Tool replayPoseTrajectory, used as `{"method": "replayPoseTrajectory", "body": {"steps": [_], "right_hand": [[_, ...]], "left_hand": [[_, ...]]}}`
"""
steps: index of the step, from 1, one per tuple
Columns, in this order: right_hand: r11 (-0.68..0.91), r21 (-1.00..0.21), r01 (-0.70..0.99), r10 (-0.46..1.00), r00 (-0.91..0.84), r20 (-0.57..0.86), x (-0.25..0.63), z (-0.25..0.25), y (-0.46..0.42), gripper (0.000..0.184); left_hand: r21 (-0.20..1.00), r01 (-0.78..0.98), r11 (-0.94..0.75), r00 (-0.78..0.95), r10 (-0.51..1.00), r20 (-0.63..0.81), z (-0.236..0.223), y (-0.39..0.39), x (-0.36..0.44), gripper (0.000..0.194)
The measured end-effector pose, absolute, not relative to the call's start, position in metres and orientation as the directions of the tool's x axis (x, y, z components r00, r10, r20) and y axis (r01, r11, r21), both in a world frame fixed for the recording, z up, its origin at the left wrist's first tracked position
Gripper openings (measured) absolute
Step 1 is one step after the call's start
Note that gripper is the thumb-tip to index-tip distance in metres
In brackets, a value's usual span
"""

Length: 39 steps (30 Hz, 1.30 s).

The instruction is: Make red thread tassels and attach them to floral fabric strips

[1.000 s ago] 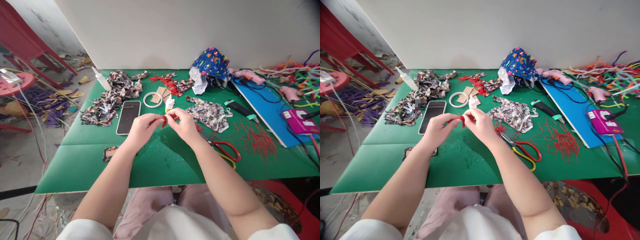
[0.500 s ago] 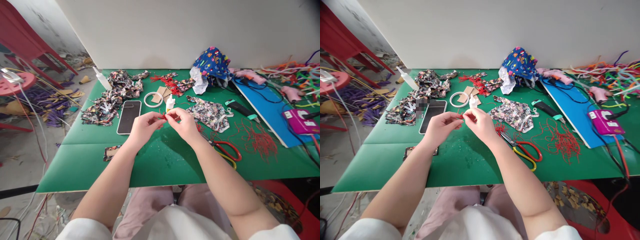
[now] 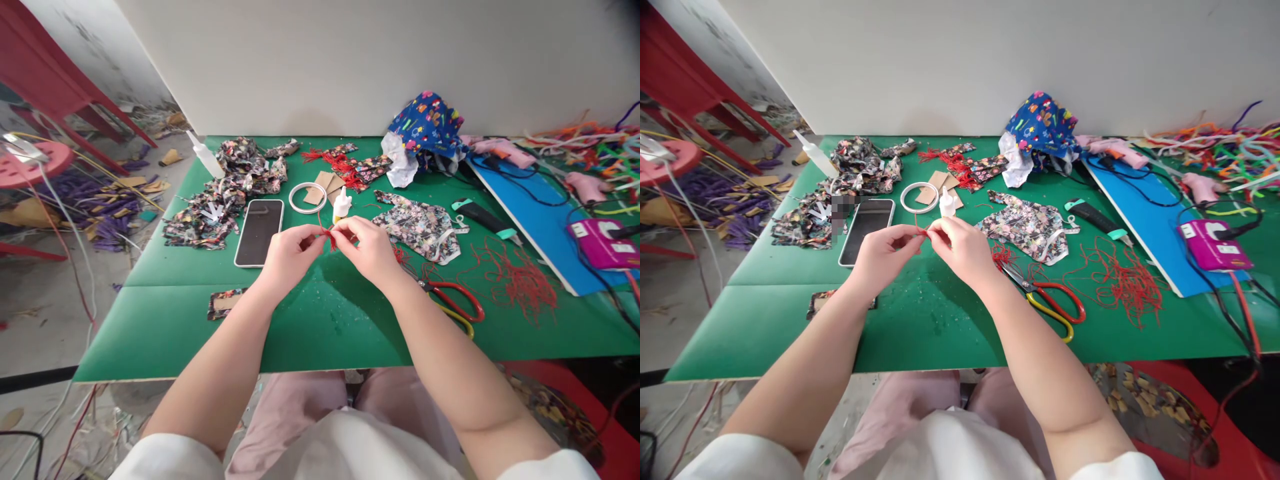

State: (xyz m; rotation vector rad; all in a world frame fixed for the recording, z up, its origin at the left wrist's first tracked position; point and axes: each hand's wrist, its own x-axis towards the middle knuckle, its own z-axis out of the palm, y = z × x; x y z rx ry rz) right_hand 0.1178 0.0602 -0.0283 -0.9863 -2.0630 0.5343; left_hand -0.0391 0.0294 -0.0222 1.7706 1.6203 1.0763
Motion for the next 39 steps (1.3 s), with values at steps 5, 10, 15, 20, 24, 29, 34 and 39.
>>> {"method": "replayPoseTrajectory", "body": {"steps": [5, 10, 15, 20, 24, 29, 34, 39], "right_hand": [[0.631, -0.579, 0.517, 0.776, -0.415, 0.475, 0.1180, -0.0299, 0.0607, 0.015], [0.633, -0.553, 0.541, 0.774, -0.425, 0.470, 0.1174, -0.0311, 0.0605, 0.014], [0.645, -0.534, 0.547, 0.763, -0.418, 0.493, 0.1175, -0.0305, 0.0607, 0.017], [0.669, -0.539, 0.513, 0.743, -0.437, 0.507, 0.1189, -0.0313, 0.0623, 0.021], [0.683, -0.537, 0.495, 0.731, -0.442, 0.521, 0.1202, -0.0308, 0.0622, 0.022], [0.698, -0.503, 0.510, 0.714, -0.440, 0.545, 0.1205, -0.0292, 0.0613, 0.022], [0.711, -0.395, 0.582, 0.687, -0.457, 0.565, 0.1193, -0.0299, 0.0607, 0.024], [0.698, -0.280, 0.659, 0.681, -0.490, 0.544, 0.1183, -0.0299, 0.0603, 0.027]], "left_hand": [[0.811, 0.571, -0.126, -0.002, 0.988, 0.155, -0.0227, 0.0290, -0.0391, 0.021], [0.797, 0.586, -0.147, 0.019, 0.986, 0.168, -0.0222, 0.0292, -0.0384, 0.023], [0.783, 0.591, -0.193, 0.004, 0.972, 0.236, -0.0214, 0.0299, -0.0374, 0.016], [0.852, 0.505, -0.137, -0.034, 0.983, 0.179, -0.0201, 0.0277, -0.0368, 0.016], [0.889, 0.447, -0.096, -0.082, 0.986, 0.148, -0.0219, 0.0277, -0.0366, 0.016], [0.884, 0.460, -0.087, -0.108, 0.982, 0.153, -0.0245, 0.0285, -0.0373, 0.019], [0.857, 0.504, -0.105, -0.100, 0.979, 0.179, -0.0240, 0.0281, -0.0376, 0.019], [0.818, 0.566, -0.107, -0.084, 0.979, 0.186, -0.0250, 0.0290, -0.0373, 0.020]]}}
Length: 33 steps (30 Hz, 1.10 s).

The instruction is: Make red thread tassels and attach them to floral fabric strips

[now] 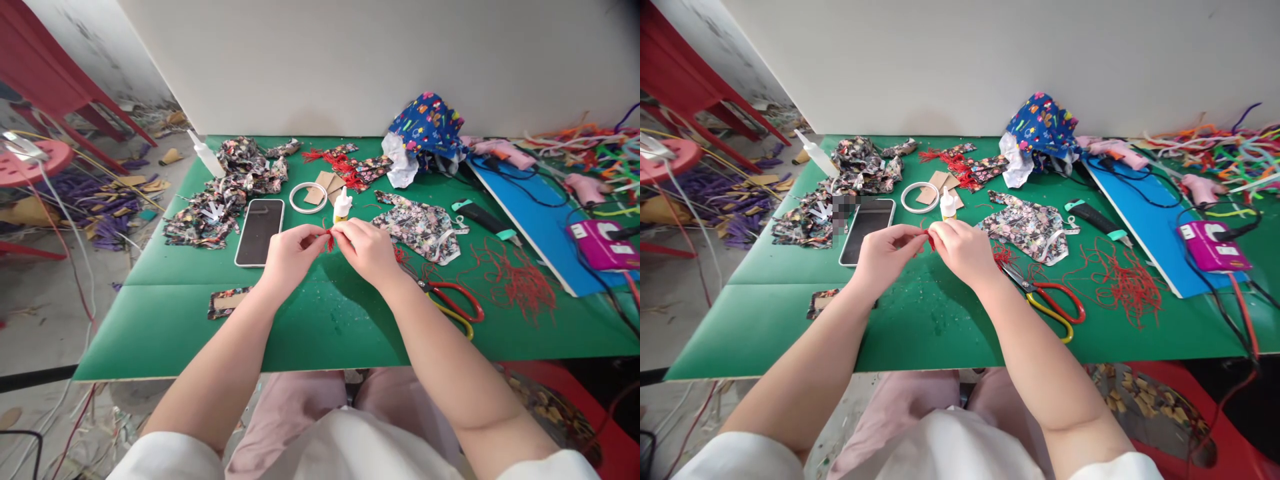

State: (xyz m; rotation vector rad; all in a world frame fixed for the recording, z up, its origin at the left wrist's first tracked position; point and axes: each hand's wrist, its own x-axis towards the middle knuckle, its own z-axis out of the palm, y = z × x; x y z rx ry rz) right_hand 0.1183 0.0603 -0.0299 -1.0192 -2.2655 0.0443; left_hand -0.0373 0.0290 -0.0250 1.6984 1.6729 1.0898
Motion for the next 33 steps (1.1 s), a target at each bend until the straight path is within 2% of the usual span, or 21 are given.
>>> {"method": "replayPoseTrajectory", "body": {"steps": [13, 21, 28, 33], "right_hand": [[0.656, -0.349, 0.669, 0.739, -0.479, 0.473, 0.115, -0.033, 0.059, 0.022], [0.605, -0.526, 0.598, 0.796, -0.440, 0.416, 0.114, -0.035, 0.060, 0.017], [0.624, -0.598, 0.503, 0.781, -0.422, 0.461, 0.113, -0.041, 0.061, 0.017], [0.597, -0.604, 0.528, 0.802, -0.388, 0.454, 0.111, -0.043, 0.060, 0.015]], "left_hand": [[0.794, 0.604, -0.077, -0.055, 0.989, 0.138, -0.024, 0.028, -0.036, 0.020], [0.766, 0.636, -0.093, -0.044, 0.987, 0.157, -0.025, 0.029, -0.038, 0.019], [0.697, 0.709, -0.108, -0.085, 0.968, 0.236, -0.024, 0.030, -0.039, 0.018], [0.691, 0.716, -0.099, -0.079, 0.972, 0.222, -0.024, 0.030, -0.037, 0.018]]}}
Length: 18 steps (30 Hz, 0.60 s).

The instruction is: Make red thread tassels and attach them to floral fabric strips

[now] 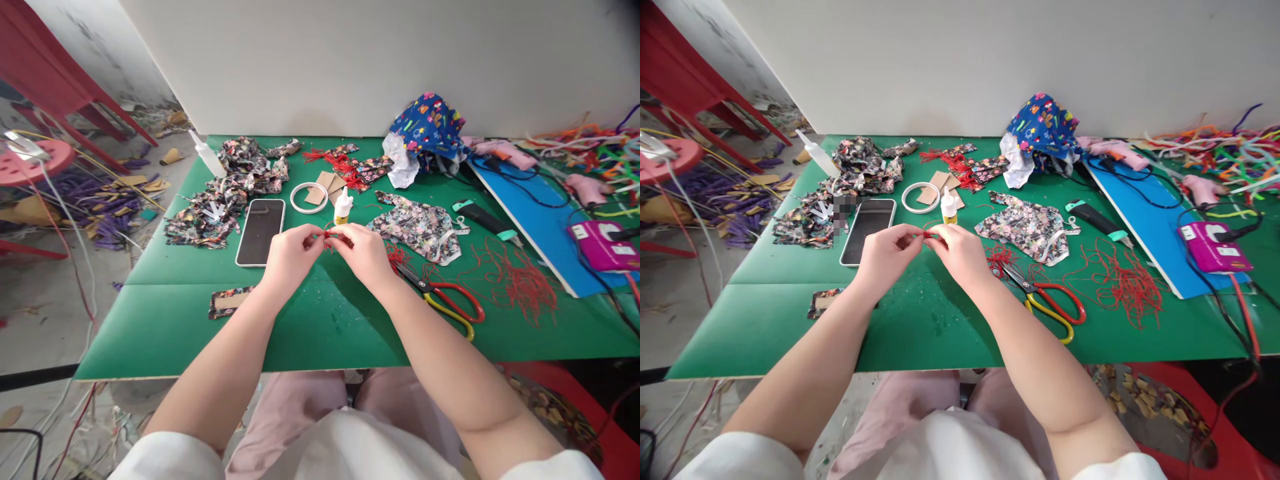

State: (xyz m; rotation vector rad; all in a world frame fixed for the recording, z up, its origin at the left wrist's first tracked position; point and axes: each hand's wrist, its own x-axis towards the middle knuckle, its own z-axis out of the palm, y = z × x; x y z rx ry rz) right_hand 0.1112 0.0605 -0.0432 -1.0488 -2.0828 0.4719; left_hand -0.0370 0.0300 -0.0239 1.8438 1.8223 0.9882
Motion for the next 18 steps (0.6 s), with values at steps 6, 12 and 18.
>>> {"method": "replayPoseTrajectory", "body": {"steps": [6, 12, 18], "right_hand": [[0.580, -0.601, 0.551, 0.814, -0.354, 0.461, 0.1122, -0.0408, 0.0606, 0.015], [0.563, -0.648, 0.512, 0.826, -0.333, 0.455, 0.1120, -0.0409, 0.0605, 0.014], [0.566, -0.676, 0.472, 0.825, -0.330, 0.459, 0.1107, -0.0411, 0.0612, 0.015]], "left_hand": [[0.707, 0.699, -0.109, -0.076, 0.971, 0.226, -0.0243, 0.0292, -0.0364, 0.020], [0.725, 0.678, -0.119, -0.063, 0.974, 0.218, -0.0255, 0.0302, -0.0368, 0.024], [0.750, 0.651, -0.118, -0.079, 0.972, 0.221, -0.0245, 0.0304, -0.0365, 0.022]]}}
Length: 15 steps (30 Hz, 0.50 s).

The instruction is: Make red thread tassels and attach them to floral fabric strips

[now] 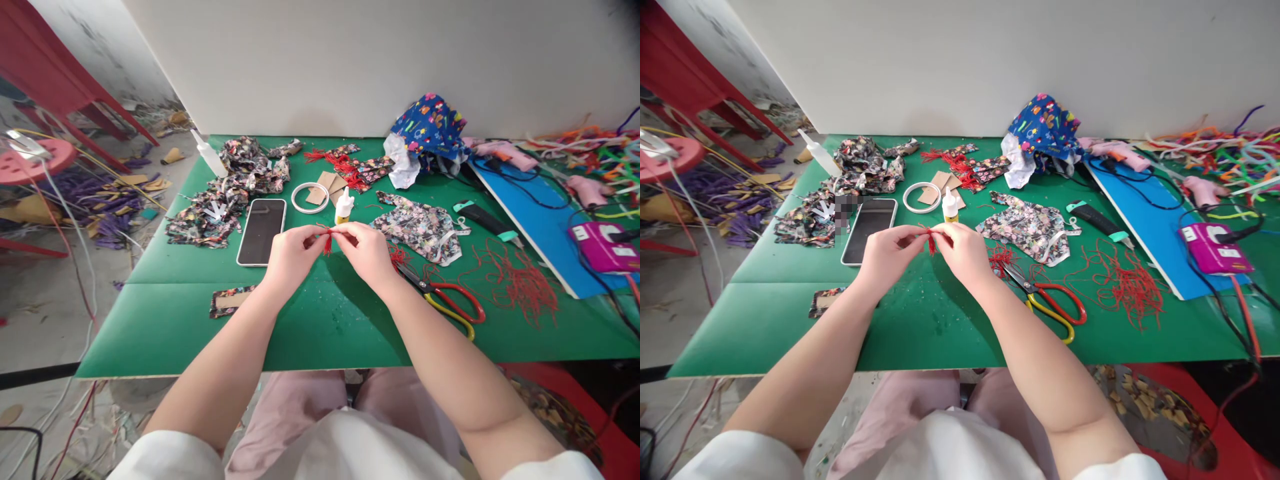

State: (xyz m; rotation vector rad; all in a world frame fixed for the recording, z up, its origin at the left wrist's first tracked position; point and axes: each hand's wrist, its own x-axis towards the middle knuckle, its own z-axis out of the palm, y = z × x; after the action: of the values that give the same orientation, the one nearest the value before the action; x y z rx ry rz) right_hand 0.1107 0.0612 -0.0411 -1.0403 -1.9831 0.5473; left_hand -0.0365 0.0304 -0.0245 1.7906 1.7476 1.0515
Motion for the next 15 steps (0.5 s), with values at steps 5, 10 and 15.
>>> {"method": "replayPoseTrajectory", "body": {"steps": [5, 10, 15], "right_hand": [[0.557, -0.673, 0.487, 0.831, -0.328, 0.450, 0.1112, -0.0411, 0.0619, 0.015], [0.567, -0.641, 0.517, 0.823, -0.343, 0.452, 0.1113, -0.0416, 0.0613, 0.014], [0.548, -0.627, 0.554, 0.836, -0.358, 0.415, 0.1109, -0.0405, 0.0595, 0.013]], "left_hand": [[0.722, 0.683, -0.115, -0.065, 0.974, 0.217, -0.0256, 0.0306, -0.0373, 0.023], [0.701, 0.704, -0.117, -0.054, 0.975, 0.217, -0.0284, 0.0305, -0.0377, 0.022], [0.690, 0.714, -0.122, -0.043, 0.975, 0.217, -0.0300, 0.0309, -0.0368, 0.020]]}}
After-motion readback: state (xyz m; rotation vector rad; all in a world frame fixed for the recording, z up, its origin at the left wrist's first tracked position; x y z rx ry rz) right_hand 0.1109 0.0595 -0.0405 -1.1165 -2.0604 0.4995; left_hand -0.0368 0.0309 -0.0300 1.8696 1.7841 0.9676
